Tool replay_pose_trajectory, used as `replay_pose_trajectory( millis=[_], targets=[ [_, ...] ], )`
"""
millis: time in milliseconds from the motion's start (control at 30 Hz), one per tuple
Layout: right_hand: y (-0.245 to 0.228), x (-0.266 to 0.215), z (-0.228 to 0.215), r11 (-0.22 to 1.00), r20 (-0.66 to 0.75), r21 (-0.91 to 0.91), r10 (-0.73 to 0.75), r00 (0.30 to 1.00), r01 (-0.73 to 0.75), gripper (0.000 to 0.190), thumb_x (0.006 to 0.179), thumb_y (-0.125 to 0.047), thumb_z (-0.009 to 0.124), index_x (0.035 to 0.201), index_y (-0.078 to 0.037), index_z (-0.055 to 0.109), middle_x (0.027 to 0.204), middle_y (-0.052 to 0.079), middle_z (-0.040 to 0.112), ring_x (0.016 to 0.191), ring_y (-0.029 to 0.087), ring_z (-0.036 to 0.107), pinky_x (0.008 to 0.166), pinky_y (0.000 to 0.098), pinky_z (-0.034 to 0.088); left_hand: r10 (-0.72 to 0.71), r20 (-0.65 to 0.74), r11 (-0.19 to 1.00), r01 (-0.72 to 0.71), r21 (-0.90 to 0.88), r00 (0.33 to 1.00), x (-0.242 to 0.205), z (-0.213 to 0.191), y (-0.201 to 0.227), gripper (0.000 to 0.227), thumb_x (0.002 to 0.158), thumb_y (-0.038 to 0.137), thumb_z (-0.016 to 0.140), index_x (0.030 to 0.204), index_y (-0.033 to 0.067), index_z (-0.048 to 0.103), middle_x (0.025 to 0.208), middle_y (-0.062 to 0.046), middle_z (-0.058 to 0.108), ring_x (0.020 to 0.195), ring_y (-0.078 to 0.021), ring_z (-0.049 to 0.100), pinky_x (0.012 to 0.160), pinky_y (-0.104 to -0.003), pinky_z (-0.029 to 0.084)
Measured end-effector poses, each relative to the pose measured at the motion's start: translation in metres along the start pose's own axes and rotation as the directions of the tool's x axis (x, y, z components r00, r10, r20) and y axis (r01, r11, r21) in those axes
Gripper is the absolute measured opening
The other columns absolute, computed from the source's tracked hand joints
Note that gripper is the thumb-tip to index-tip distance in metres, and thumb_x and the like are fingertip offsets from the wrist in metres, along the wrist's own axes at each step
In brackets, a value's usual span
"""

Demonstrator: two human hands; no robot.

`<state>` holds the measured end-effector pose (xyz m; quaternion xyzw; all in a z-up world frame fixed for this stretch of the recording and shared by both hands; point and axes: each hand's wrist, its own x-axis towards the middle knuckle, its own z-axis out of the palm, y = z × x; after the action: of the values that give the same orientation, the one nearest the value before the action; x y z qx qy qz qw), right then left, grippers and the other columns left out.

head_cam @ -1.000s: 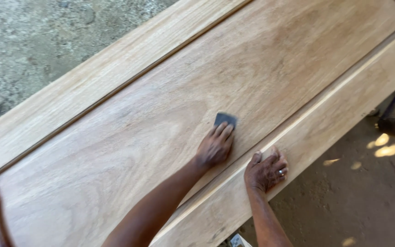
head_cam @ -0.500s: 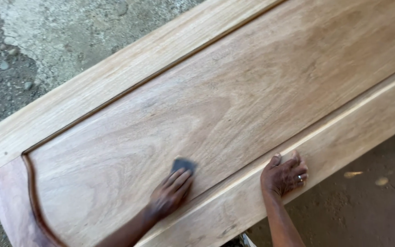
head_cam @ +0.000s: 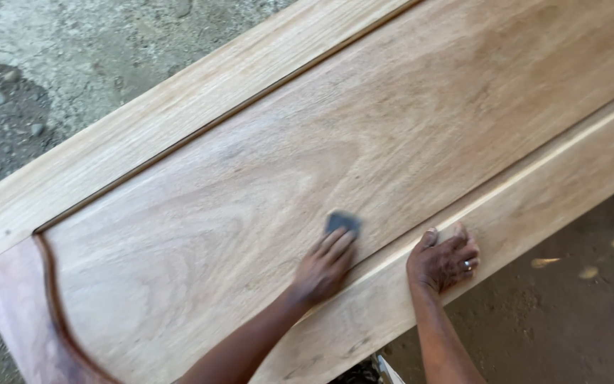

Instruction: Sanding a wooden door panel using sandpaper.

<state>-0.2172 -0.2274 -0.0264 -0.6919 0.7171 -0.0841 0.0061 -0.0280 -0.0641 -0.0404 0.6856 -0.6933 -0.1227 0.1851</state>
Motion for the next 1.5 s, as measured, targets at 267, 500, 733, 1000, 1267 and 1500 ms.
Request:
replay_pose_trajectory(
  millis=[267, 500, 733, 1000, 1267, 1500],
  targets=[
    [0.009, -0.003, 0.014, 0.999, 0.003, -0.022, -0.039, 0.999, 0.039, 0.063, 0.109, -0.047, 0.052, 0.155, -0.005, 0.043, 0.144, 0.026, 0.039, 0.12, 0.043, 0.042, 0.101, 0.0603, 0.032, -0.201, -0.004, 0.971, 0.199, 0.133, 0.98, -0.224, -0.075, -0.024, 0.049, 0.099, 0.026, 0.056, 0.144, 0.0082, 0.054, 0.154, -0.012, 0.047, 0.145, -0.0309, 0.041, 0.117, -0.047, 0.037],
    [0.0, -0.001, 0.003, 0.999, 0.016, -0.037, -0.018, 1.0, 0.018, 0.062, 0.107, -0.045, 0.055, 0.154, -0.007, 0.041, 0.143, 0.025, 0.039, 0.122, 0.042, 0.042, 0.101, 0.0597, 0.033, 0.069, 0.047, 0.994, -0.072, 0.08, 0.997, -0.009, -0.023, -0.018, 0.047, 0.104, 0.026, 0.052, 0.147, 0.0067, 0.054, 0.156, -0.017, 0.046, 0.146, -0.0337, 0.041, 0.119, -0.051, 0.036],
    [0.002, 0.001, 0.004, 1.0, -0.017, -0.03, -0.002, 1.0, 0.002, 0.062, 0.103, -0.043, 0.059, 0.152, -0.009, 0.043, 0.145, 0.023, 0.039, 0.125, 0.041, 0.042, 0.101, 0.0576, 0.034, 0.054, 0.025, 0.998, -0.055, 0.012, 0.998, 0.113, -0.008, 0.023, 0.045, 0.107, 0.025, 0.05, 0.144, -0.0001, 0.055, 0.156, -0.017, 0.048, 0.147, -0.0337, 0.043, 0.122, -0.048, 0.04],
    [0.006, -0.001, 0.005, 0.999, 0.018, -0.014, -0.03, 0.999, 0.03, 0.061, 0.105, -0.043, 0.057, 0.152, -0.007, 0.043, 0.146, 0.025, 0.037, 0.122, 0.043, 0.04, 0.098, 0.0592, 0.032, -0.144, 0.029, 0.986, 0.14, 0.095, 0.989, -0.209, -0.055, 0.0, 0.049, 0.101, 0.016, 0.049, 0.15, 0.0119, 0.048, 0.158, -0.014, 0.043, 0.146, -0.0305, 0.038, 0.118, -0.05, 0.035],
    [0.005, -0.002, 0.007, 1.0, 0.031, -0.016, -0.021, 0.999, 0.022, 0.062, 0.106, -0.044, 0.055, 0.154, -0.006, 0.041, 0.145, 0.025, 0.037, 0.122, 0.042, 0.04, 0.1, 0.0593, 0.032, -0.154, -0.032, 0.977, 0.157, 0.145, 0.988, -0.167, -0.052, -0.014, 0.044, 0.097, 0.018, 0.059, 0.139, 0.002, 0.058, 0.15, -0.019, 0.05, 0.14, -0.0344, 0.047, 0.113, -0.05, 0.042],
    [0.001, 0.001, 0.004, 1.0, 0.035, -0.026, 0.016, 0.999, -0.015, 0.063, 0.104, -0.043, 0.056, 0.153, -0.007, 0.042, 0.144, 0.025, 0.037, 0.122, 0.041, 0.041, 0.097, 0.0583, 0.034, 0.094, 0.097, 0.983, -0.107, 0.146, 0.991, 0.072, 0.009, 0.003, 0.046, 0.103, 0.019, 0.057, 0.143, -0.0044, 0.054, 0.155, -0.027, 0.043, 0.144, -0.0416, 0.041, 0.117, -0.056, 0.037]
  ],
)
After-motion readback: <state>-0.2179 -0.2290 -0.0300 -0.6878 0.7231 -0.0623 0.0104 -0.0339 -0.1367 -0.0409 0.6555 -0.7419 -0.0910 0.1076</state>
